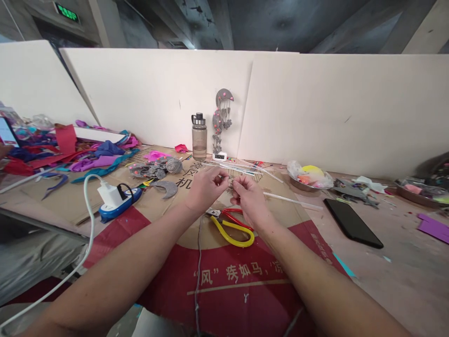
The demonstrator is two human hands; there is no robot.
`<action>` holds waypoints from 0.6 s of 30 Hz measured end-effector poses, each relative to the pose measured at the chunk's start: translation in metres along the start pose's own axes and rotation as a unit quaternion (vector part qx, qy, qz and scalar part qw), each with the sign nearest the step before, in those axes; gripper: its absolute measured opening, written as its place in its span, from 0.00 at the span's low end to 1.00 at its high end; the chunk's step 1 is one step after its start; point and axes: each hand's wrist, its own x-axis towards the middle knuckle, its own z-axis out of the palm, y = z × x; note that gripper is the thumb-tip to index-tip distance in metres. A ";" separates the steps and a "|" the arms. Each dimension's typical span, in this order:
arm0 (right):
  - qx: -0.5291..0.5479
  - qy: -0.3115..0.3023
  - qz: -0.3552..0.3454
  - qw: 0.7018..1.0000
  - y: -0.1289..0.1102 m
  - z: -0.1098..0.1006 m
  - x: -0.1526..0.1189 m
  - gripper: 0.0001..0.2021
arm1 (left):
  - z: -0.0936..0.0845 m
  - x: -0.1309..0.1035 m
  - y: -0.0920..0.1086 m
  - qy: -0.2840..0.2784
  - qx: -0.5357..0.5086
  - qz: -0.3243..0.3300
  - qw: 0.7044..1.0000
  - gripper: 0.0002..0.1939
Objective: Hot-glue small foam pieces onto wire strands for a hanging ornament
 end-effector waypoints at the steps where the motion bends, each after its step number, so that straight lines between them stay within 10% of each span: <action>1: -0.025 0.011 -0.015 1.000 0.001 -0.001 0.001 0.10 | 0.001 0.000 0.001 -0.001 -0.029 -0.028 0.999 0.03; 18: -0.219 0.057 -0.100 0.969 -0.003 -0.004 -0.001 0.09 | 0.001 -0.001 0.006 -0.046 -0.192 -0.143 0.970 0.07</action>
